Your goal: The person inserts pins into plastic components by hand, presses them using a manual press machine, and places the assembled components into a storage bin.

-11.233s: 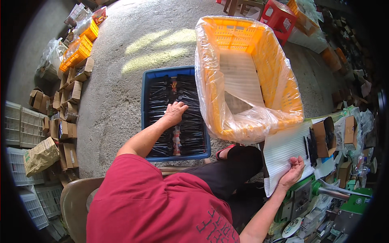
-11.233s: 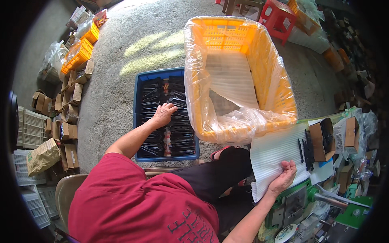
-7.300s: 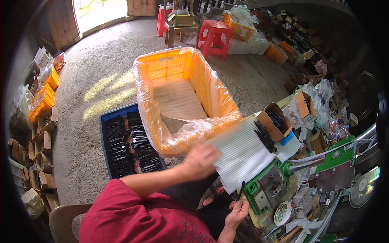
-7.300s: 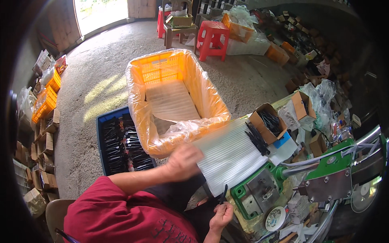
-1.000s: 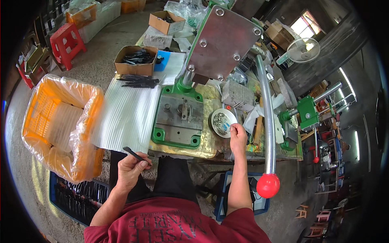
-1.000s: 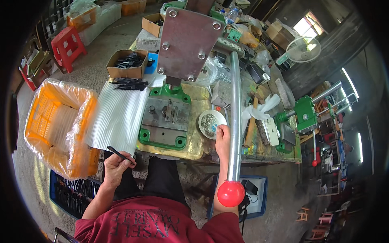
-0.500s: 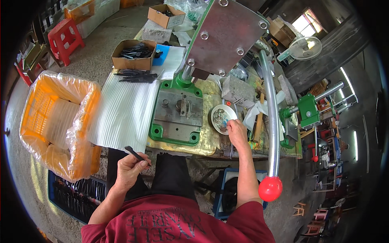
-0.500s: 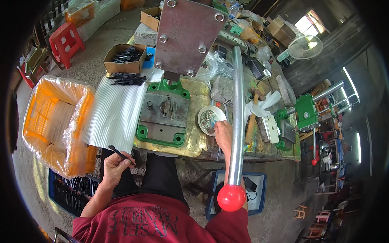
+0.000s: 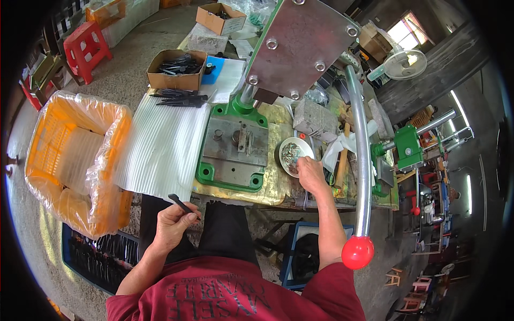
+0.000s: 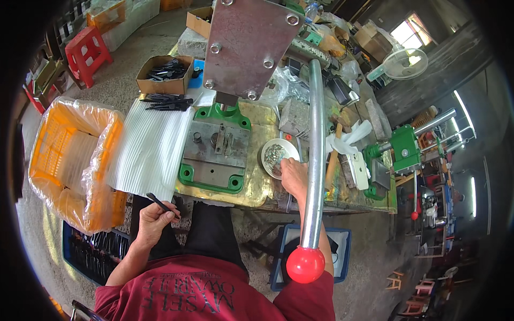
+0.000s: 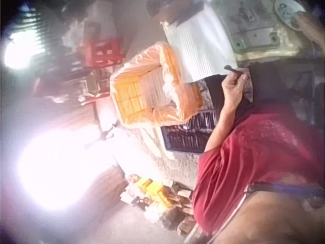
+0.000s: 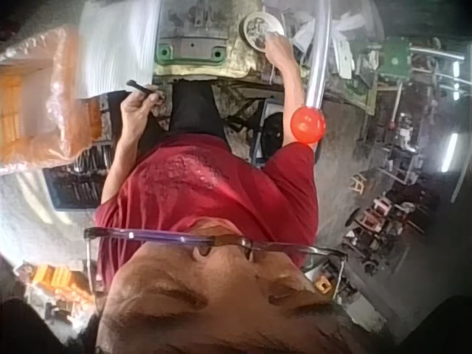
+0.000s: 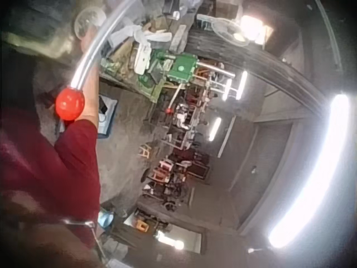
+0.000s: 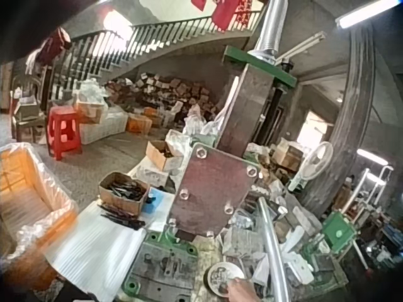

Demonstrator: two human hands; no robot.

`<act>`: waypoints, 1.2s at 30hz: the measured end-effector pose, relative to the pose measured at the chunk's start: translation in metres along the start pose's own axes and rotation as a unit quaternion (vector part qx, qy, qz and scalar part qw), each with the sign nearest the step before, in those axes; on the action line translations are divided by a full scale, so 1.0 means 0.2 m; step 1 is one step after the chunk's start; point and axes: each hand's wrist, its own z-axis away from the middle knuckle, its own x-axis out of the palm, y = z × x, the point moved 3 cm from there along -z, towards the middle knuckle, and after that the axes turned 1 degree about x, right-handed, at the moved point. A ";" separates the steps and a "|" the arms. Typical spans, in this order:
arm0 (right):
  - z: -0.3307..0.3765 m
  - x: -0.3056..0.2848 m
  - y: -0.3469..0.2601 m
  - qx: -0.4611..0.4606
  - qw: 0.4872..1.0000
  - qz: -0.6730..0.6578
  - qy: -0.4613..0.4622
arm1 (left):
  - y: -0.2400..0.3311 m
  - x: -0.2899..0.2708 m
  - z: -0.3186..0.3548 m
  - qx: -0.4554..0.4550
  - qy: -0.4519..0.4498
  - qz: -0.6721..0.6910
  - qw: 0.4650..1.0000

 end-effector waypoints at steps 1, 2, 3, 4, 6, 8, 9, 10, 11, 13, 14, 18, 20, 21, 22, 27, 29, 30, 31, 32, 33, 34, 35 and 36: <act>0.00 -0.01 0.00 -0.001 1.000 0.000 0.000 | 0.00 0.00 0.00 0.001 0.001 0.000 1.000; 0.00 -0.02 0.00 0.000 1.000 -0.015 0.010 | 0.00 0.00 0.00 0.000 0.000 -0.005 1.000; 0.01 -0.03 0.00 0.001 0.999 -0.031 0.020 | 0.00 -0.01 0.00 -0.001 -0.001 -0.011 1.000; 0.01 -0.01 0.01 0.001 0.999 -0.031 0.021 | 0.00 -0.01 0.00 -0.001 0.000 -0.012 1.000; 0.01 0.02 0.03 0.008 0.996 -0.060 0.060 | -0.01 -0.02 0.01 0.000 0.001 -0.018 1.000; 0.03 0.01 0.04 0.012 0.991 -0.107 0.082 | 0.00 -0.01 0.01 -0.002 0.000 -0.018 1.000; 0.03 0.00 0.04 0.015 0.982 -0.156 0.103 | 0.00 -0.01 0.01 -0.005 -0.001 -0.019 1.000; 0.03 0.00 0.03 0.015 0.982 -0.156 0.103 | -0.01 -0.01 0.01 -0.005 0.000 -0.018 1.000; 0.04 -0.02 0.03 0.028 0.976 -0.186 0.113 | -0.01 -0.01 0.01 -0.006 0.001 -0.019 1.000; 0.05 -0.03 0.02 0.042 0.968 -0.216 0.123 | -0.01 -0.01 0.01 -0.007 0.002 -0.018 1.000; 0.05 -0.03 0.02 0.054 0.959 -0.245 0.130 | -0.01 0.00 0.01 -0.013 0.003 -0.014 1.000; 0.05 0.01 0.04 0.127 0.882 -0.439 0.112 | -0.01 0.01 0.01 -0.017 0.004 -0.011 1.000; 0.05 0.02 0.03 0.132 0.858 -0.483 0.113 | -0.01 0.01 0.01 -0.019 0.004 -0.007 1.000; 0.05 0.02 0.03 0.138 0.832 -0.525 0.114 | -0.01 0.01 0.01 -0.020 0.004 -0.004 1.000; 0.05 0.03 0.03 0.137 0.832 -0.525 0.114 | -0.02 0.01 0.01 -0.020 0.005 -0.004 1.000; 0.03 0.08 0.06 0.152 0.686 -0.695 0.153 | -0.02 0.00 0.01 -0.016 0.006 -0.007 1.000; 0.02 0.07 0.05 0.146 0.678 -0.702 0.161 | -0.02 0.00 0.00 -0.017 0.006 -0.006 1.000; 0.02 0.07 0.05 0.140 0.670 -0.709 0.169 | -0.02 0.01 0.00 -0.018 0.005 -0.003 1.000; 0.01 0.08 0.06 0.140 0.670 -0.709 0.169 | -0.02 0.01 0.00 -0.017 0.005 -0.004 1.000; 0.01 0.09 0.07 0.133 0.674 -0.708 0.166 | -0.02 0.01 0.00 -0.020 0.005 -0.001 1.000; 0.00 0.09 0.07 0.124 0.677 -0.708 0.161 | -0.02 0.00 0.00 -0.022 0.008 0.001 1.000; 0.00 0.09 0.07 0.121 0.676 -0.709 0.159 | -0.02 0.00 0.00 -0.020 0.011 0.001 1.000; 0.00 0.09 0.06 0.130 0.685 -0.699 0.157 | -0.03 0.00 0.00 -0.012 0.011 -0.005 1.000; -0.01 0.09 0.05 0.136 0.693 -0.691 0.152 | -0.03 -0.01 0.00 -0.003 0.015 -0.011 1.000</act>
